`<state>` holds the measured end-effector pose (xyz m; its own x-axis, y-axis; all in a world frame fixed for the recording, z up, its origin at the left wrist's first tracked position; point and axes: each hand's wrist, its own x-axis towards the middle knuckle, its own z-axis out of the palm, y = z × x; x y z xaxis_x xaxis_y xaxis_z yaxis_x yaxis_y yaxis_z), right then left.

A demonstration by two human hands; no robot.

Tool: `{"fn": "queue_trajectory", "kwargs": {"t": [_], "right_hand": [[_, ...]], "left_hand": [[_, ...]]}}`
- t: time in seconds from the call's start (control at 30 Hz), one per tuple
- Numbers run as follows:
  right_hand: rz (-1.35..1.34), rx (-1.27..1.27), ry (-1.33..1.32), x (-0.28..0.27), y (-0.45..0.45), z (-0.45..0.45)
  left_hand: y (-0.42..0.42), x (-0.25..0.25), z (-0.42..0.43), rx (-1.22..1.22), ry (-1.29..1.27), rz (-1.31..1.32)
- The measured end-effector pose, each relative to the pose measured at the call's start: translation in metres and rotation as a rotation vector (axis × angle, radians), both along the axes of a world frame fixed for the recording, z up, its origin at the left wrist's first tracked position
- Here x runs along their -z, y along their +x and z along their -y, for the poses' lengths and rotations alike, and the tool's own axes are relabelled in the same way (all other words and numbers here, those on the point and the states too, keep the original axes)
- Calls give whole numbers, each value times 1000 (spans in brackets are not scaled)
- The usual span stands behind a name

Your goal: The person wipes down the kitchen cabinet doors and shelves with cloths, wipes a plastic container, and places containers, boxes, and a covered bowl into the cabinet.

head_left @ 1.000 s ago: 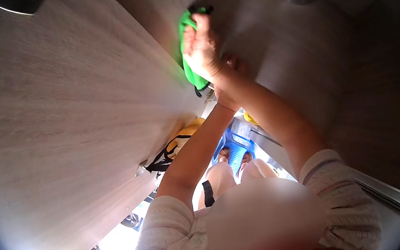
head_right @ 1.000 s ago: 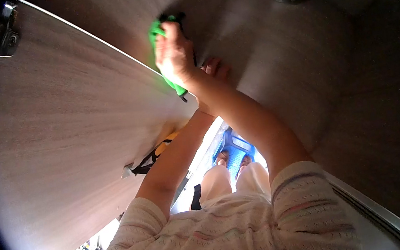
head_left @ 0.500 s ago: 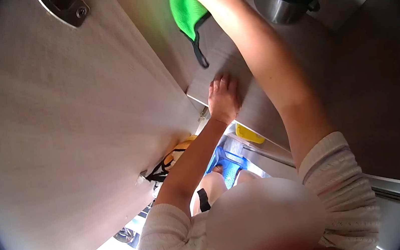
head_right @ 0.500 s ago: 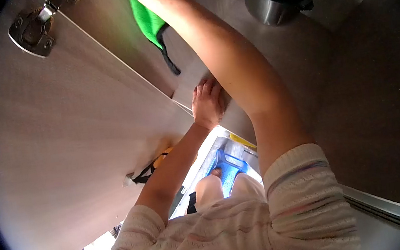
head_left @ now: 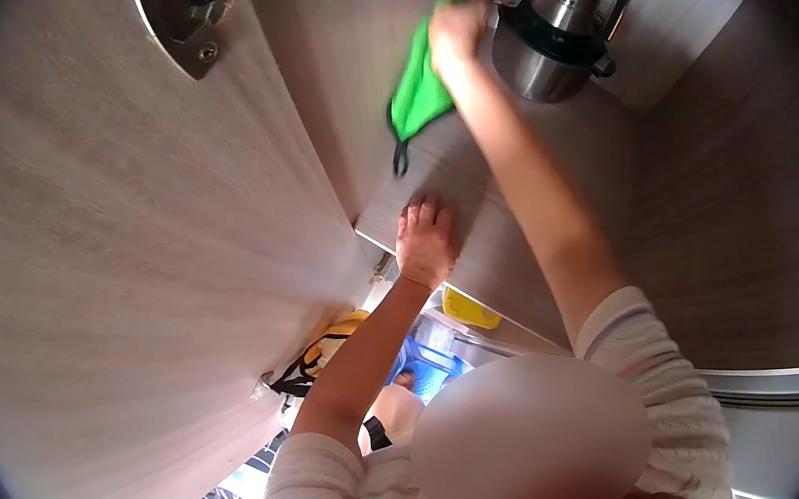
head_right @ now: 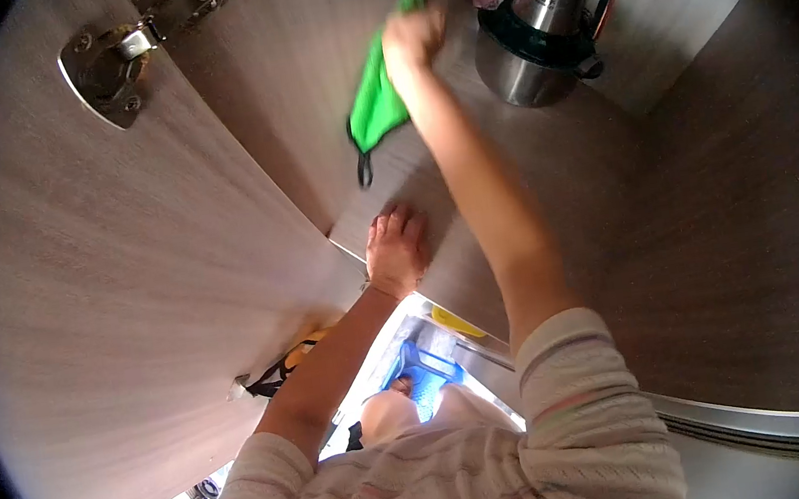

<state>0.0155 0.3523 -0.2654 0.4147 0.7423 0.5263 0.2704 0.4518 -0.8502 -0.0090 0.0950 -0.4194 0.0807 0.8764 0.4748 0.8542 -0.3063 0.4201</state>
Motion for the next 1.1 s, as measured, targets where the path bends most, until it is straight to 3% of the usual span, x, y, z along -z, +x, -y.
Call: {"fn": "queue_trajectory", "kwargs": {"t": [0.03, 0.1, 0.13, 0.17, 0.23, 0.33, 0.37, 0.47, 0.57, 0.6, 0.67, 0.77, 0.9, 1.1], "right_hand": [[212, 24, 238, -25, 4, -36], [-682, -535, 215, -124, -2, 23], [-536, -449, 319, -110, 1, 14], [-382, -366, 425, -82, 7, -1], [-399, -308, 387, 6, 19, -24], [110, 207, -323, 140, 18, -11], [114, 90, -365, 188, 20, -38], [-134, -114, -255, 70, 28, 22], [-230, -365, 132, -3, 28, 15], [-308, -472, 186, -11, 30, 11], [-241, -408, 106, 13, 38, 0], [-309, -400, -214, 34, 53, -3], [-339, -595, -174, 11, 58, -19], [-230, -514, -214, 12, 65, -21]], "left_hand": [[1, 0, 0, 1, 15, -1], [-3, 0, -6, 7, 37, -14], [-3, -1, -4, 12, 37, -12], [0, -3, -2, 15, 42, -6], [0, -5, -1, 31, 33, -1], [-1, 0, -4, 33, 47, 9], [-2, 3, -3, 35, 52, 13], [-2, -1, -3, 38, 46, 20], [-2, 0, -3, 25, 44, 20], [-2, 0, -2, 20, 41, 18], [0, -3, -2, 13, 46, 17], [-1, -1, -4, 28, 44, 10], [1, -3, -5, 0, 43, 0], [0, -1, -2, -8, 25, 2]]}}
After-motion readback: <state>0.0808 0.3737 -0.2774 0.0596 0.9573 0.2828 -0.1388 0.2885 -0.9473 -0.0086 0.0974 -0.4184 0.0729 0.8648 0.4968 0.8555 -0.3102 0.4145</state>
